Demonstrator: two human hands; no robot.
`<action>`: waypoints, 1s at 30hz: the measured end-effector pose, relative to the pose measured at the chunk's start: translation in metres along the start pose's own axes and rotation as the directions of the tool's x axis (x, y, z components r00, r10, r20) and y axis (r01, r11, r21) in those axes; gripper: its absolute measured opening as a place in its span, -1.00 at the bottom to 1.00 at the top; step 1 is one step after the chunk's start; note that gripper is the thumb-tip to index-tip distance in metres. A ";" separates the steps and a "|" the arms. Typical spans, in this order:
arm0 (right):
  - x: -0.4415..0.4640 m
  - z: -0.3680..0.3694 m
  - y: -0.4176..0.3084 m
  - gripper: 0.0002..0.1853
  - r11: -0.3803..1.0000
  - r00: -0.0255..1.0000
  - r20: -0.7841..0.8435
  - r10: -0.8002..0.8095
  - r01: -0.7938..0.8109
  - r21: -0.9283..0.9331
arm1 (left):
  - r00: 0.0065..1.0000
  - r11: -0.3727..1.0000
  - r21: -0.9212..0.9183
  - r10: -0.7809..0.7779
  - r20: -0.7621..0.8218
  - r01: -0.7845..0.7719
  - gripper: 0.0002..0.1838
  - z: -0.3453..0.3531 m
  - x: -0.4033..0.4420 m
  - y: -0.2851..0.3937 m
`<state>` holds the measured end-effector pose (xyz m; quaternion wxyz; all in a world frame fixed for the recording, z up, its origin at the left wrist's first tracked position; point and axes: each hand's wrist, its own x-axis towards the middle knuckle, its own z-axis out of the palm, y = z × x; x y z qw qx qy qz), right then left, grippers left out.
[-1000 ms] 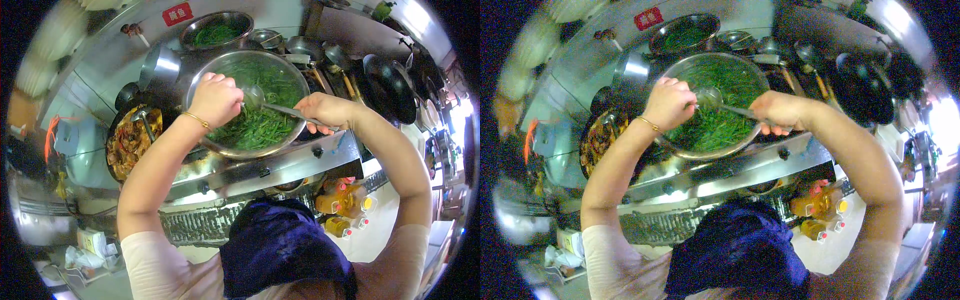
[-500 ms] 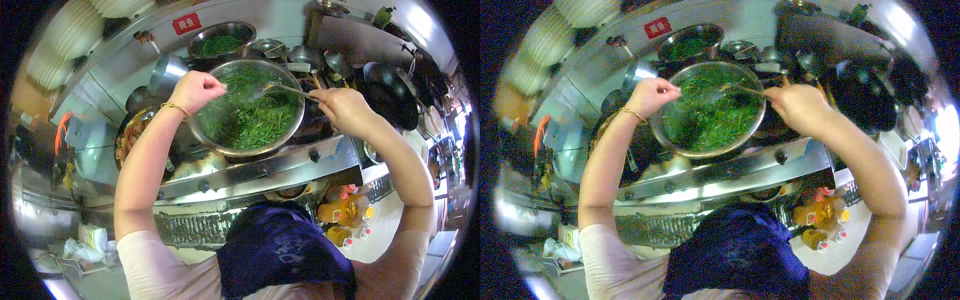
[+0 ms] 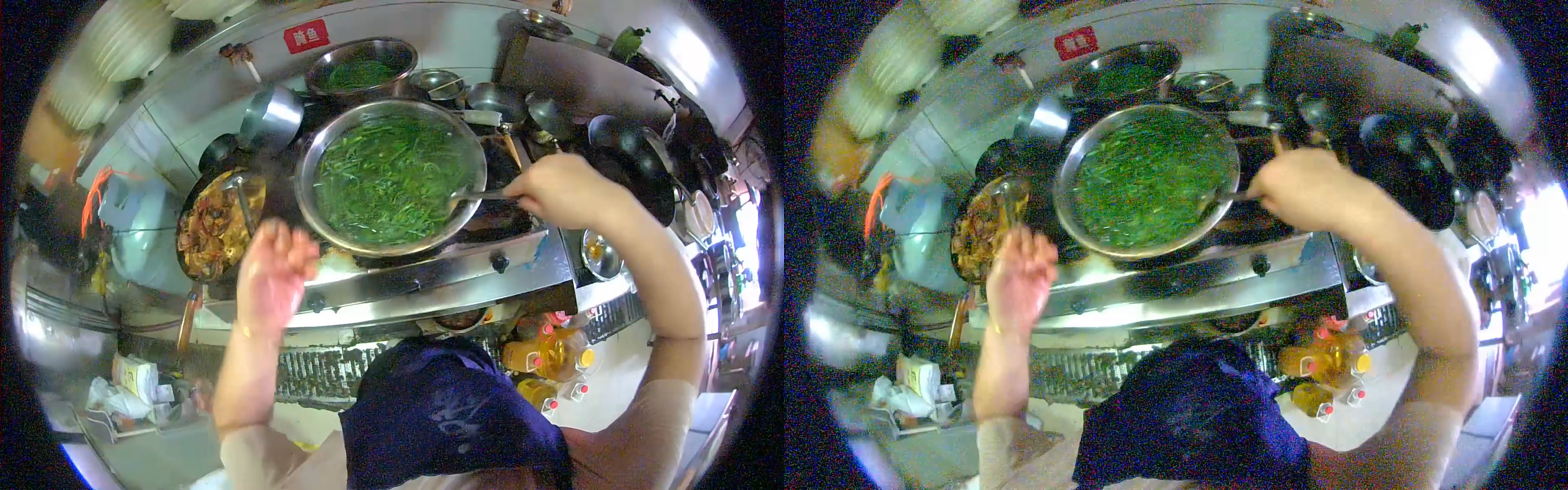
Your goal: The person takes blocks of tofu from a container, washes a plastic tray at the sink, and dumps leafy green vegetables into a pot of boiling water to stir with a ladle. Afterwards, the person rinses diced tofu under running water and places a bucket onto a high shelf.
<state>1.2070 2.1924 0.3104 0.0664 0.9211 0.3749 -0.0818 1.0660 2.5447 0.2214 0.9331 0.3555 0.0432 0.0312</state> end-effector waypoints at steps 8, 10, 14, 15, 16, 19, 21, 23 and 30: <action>0.046 0.074 0.012 -0.68 0.957 0.984 -0.154 -0.087 0.125 0.260 | 0.701 0.947 -0.059 -0.276 -0.657 0.317 -0.67 -0.193 -0.150 -0.129; 0.053 0.080 0.011 -0.69 0.943 0.973 -0.220 -0.077 0.143 0.302 | 0.632 0.857 -0.023 -0.397 -0.666 0.515 -0.68 -0.277 -0.201 -0.166; 0.059 0.090 0.007 -0.68 0.936 0.980 -0.201 0.002 0.069 0.346 | 0.577 0.899 -0.167 -0.392 -0.716 0.404 -0.62 -0.461 -0.308 -0.257; 0.056 0.087 0.007 -0.67 0.927 0.974 -0.227 0.010 0.077 0.368 | 0.514 0.846 -0.018 -0.341 -0.787 0.534 -0.63 -0.462 -0.319 -0.255; 0.052 0.082 0.007 -0.66 0.918 0.969 -0.249 0.015 0.086 0.387 | 0.459 0.739 0.100 -0.302 -0.835 0.667 -0.64 -0.453 -0.324 -0.248; 0.041 0.060 0.011 -0.64 0.896 0.963 -0.257 0.078 0.045 0.441 | 0.385 0.522 0.193 -0.288 -0.877 0.831 -0.65 -0.447 -0.331 -0.244; 0.041 0.049 0.013 -0.61 0.885 0.952 -0.266 0.150 -0.009 0.465 | 0.384 0.461 0.225 -0.286 -0.878 0.858 -0.66 -0.447 -0.329 -0.242; 0.043 0.030 0.004 -0.59 0.882 0.949 -0.270 0.160 -0.014 0.472 | 0.398 0.432 0.257 -0.276 -0.875 0.864 -0.66 -0.448 -0.325 -0.242; 0.063 0.015 -0.024 -0.57 0.794 0.927 -0.244 0.284 -0.085 0.602 | 0.448 0.423 0.324 -0.235 -0.863 0.846 -0.67 -0.464 -0.299 -0.230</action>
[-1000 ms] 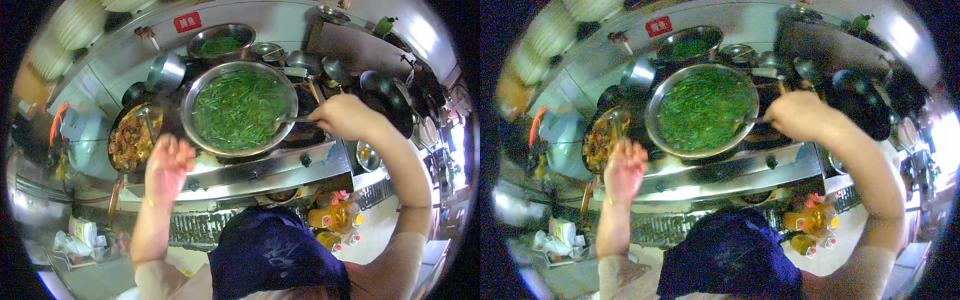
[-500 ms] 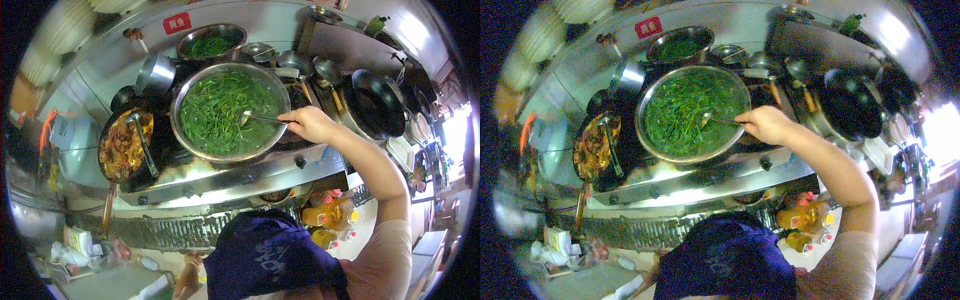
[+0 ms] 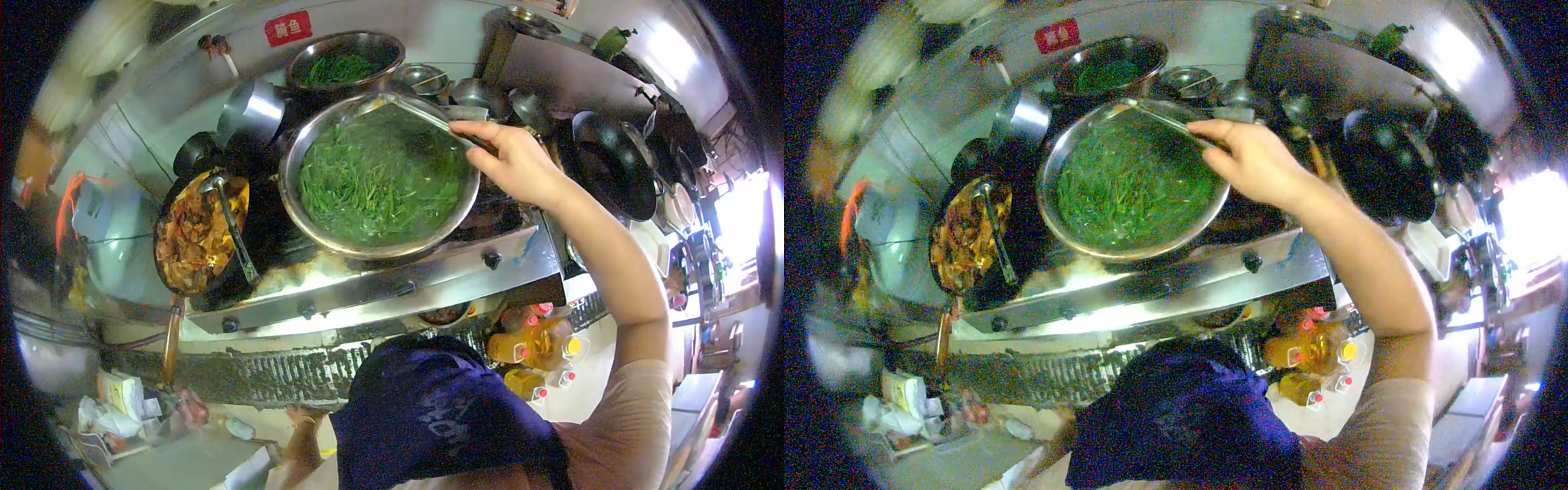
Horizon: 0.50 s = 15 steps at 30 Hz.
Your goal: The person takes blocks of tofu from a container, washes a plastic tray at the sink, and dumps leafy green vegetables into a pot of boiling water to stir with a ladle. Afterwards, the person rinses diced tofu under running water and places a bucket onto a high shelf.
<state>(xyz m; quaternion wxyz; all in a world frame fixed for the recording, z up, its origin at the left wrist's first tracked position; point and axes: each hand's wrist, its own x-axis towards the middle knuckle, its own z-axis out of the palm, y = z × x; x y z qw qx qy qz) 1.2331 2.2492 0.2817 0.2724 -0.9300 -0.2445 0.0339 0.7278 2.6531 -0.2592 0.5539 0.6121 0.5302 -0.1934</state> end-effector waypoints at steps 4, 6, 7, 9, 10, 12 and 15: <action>0.012 0.037 -0.001 -0.62 0.945 0.968 0.063 -0.242 0.250 -0.211 | 1.000 0.999 0.046 0.004 0.008 -0.004 -0.66 -0.003 0.012 0.006; 0.008 0.053 -0.007 -0.62 0.883 0.955 0.163 -0.248 0.292 -0.368 | 1.000 0.997 0.077 0.004 0.011 -0.005 -0.66 0.000 0.019 0.011; 0.006 0.057 -0.005 -0.63 0.874 0.956 0.175 -0.237 0.288 -0.391 | 1.000 0.996 0.094 0.005 0.015 -0.007 -0.65 0.002 0.021 0.013; 0.003 0.056 0.000 -0.63 0.854 0.955 0.203 -0.215 0.284 -0.435 | 1.000 0.992 0.129 0.003 0.017 -0.005 -0.65 0.007 0.024 0.018; 0.001 0.050 0.002 -0.63 0.843 0.954 0.217 -0.205 0.285 -0.456 | 1.000 0.989 0.148 0.002 0.014 -0.004 -0.64 0.010 0.025 0.021; -0.008 0.035 0.004 -0.65 0.840 0.959 0.214 -0.184 0.267 -0.472 | 1.000 0.981 0.196 -0.005 0.010 0.003 -0.63 0.014 0.025 0.027; -0.017 0.018 0.016 -0.67 0.849 0.962 0.196 -0.191 0.262 -0.458 | 0.999 0.948 0.318 -0.004 0.036 -0.008 -0.62 0.020 0.030 0.036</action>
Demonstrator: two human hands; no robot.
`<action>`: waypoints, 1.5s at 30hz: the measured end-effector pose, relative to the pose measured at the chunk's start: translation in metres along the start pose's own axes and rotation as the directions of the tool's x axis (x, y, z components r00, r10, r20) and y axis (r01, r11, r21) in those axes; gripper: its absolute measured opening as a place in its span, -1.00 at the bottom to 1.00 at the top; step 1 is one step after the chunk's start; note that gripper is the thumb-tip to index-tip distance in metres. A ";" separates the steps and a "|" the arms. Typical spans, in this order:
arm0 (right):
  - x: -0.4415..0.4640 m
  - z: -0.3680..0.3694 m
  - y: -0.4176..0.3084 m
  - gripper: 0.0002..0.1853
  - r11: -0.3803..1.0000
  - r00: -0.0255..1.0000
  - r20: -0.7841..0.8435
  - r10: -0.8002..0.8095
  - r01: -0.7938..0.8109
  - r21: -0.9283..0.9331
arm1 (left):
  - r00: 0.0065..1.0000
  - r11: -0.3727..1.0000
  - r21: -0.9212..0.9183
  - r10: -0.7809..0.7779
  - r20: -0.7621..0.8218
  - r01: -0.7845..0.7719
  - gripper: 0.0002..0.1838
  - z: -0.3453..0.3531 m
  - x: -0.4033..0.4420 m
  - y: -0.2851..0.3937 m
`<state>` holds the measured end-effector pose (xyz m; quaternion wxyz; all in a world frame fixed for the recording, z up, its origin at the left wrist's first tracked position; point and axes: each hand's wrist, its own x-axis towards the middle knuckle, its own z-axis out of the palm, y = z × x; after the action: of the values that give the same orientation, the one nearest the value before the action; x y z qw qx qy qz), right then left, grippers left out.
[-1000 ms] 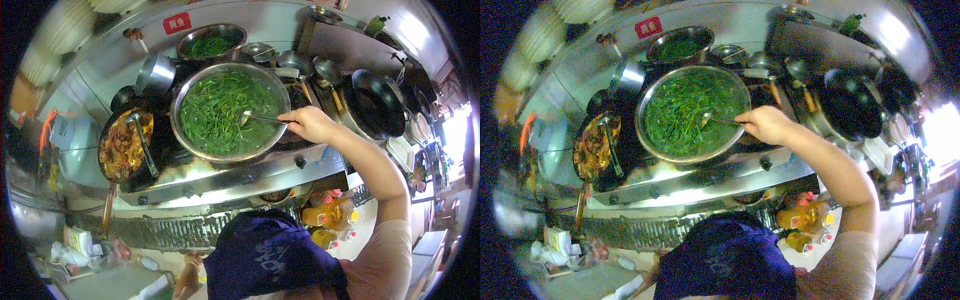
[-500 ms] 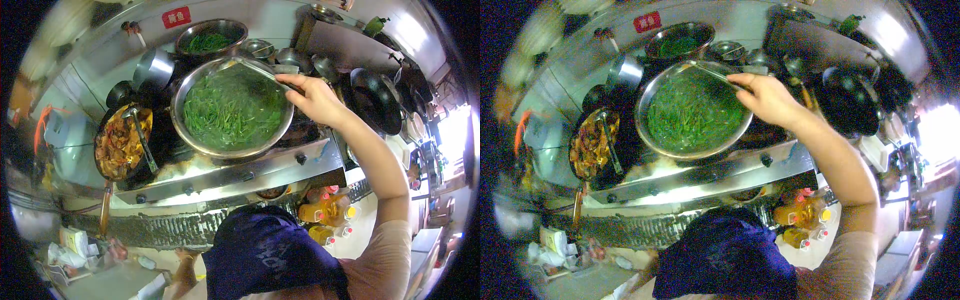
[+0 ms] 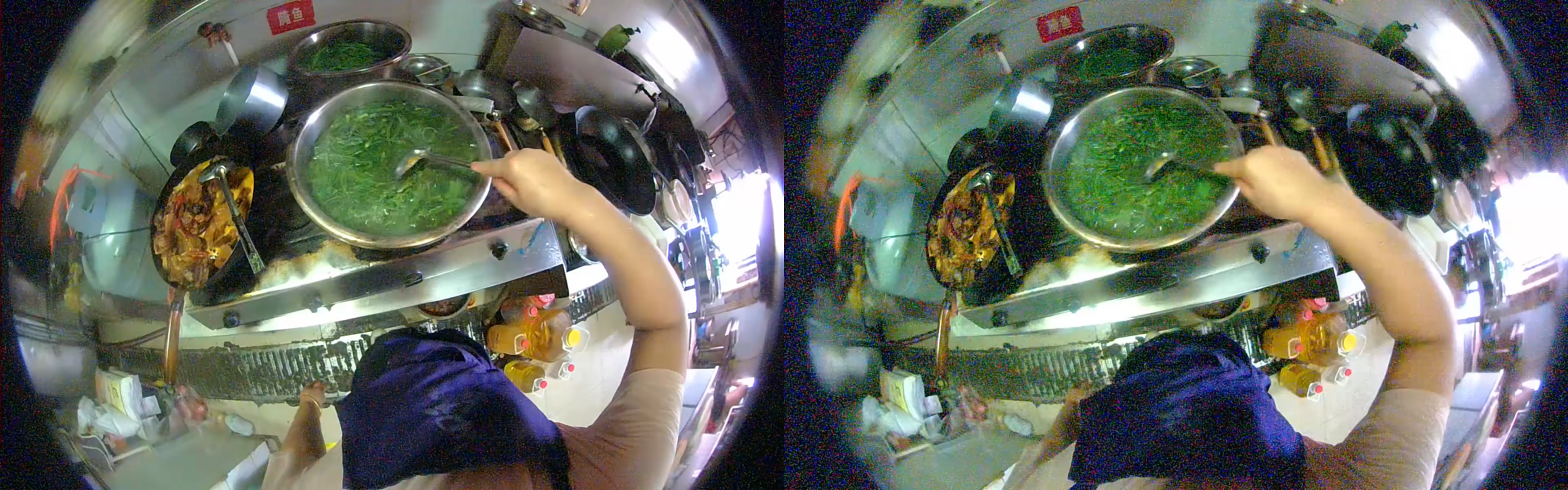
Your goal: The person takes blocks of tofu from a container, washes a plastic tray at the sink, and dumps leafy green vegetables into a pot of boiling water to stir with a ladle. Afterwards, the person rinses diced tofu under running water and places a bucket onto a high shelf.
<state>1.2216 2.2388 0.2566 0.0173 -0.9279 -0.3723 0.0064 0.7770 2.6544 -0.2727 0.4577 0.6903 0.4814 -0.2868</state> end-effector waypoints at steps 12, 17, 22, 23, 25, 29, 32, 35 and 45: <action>-0.026 -0.055 -0.012 -0.65 1.000 0.993 0.115 0.011 -0.010 -0.004 | 0.965 0.924 -0.283 0.261 -0.021 -0.256 -0.73 -0.022 0.025 -0.026; 0.003 0.028 -0.010 -0.61 0.993 1.000 0.019 0.013 -0.015 0.116 | 0.899 0.868 0.237 0.432 0.070 -0.436 -0.67 -0.017 0.032 0.000; -0.006 0.032 -0.022 -0.61 0.902 0.982 -0.028 0.185 -0.159 0.401 | 0.979 0.924 -0.333 0.206 0.011 -0.191 -0.70 -0.009 0.047 0.016; -0.011 0.031 -0.024 -0.61 0.854 0.972 -0.053 0.228 -0.173 0.490 | 0.979 0.904 -0.386 0.203 0.018 -0.181 -0.71 -0.008 0.050 0.017; -0.023 0.024 -0.029 -0.62 0.582 0.931 0.037 0.364 -0.258 0.771 | 0.978 0.863 -0.478 0.207 0.032 -0.167 -0.72 -0.009 0.060 0.014; -0.036 0.017 -0.066 -0.70 -0.278 0.765 0.483 0.427 -0.397 0.875 | 0.986 0.955 -0.268 0.154 0.070 -0.130 -0.72 -0.015 0.061 0.025; -0.037 0.027 -0.082 -0.70 -0.529 0.770 0.559 0.308 -0.351 0.773 | 0.977 0.957 -0.272 0.150 0.149 -0.105 -0.69 -0.013 0.072 0.026; -0.031 0.031 -0.080 -0.72 -0.532 0.758 0.572 0.314 -0.358 0.767 | 0.977 0.938 -0.333 0.154 0.150 -0.096 -0.69 -0.017 0.076 0.034; -0.021 0.033 -0.055 -0.76 -0.572 0.647 0.662 0.378 -0.399 0.717 | 0.964 0.915 -0.402 0.140 0.227 -0.039 -0.79 -0.034 0.061 0.058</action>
<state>1.1677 2.2654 0.2255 0.7274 -0.5719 0.2224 0.3072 0.8521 2.7033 -0.2890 0.6570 0.5637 0.4351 -0.2476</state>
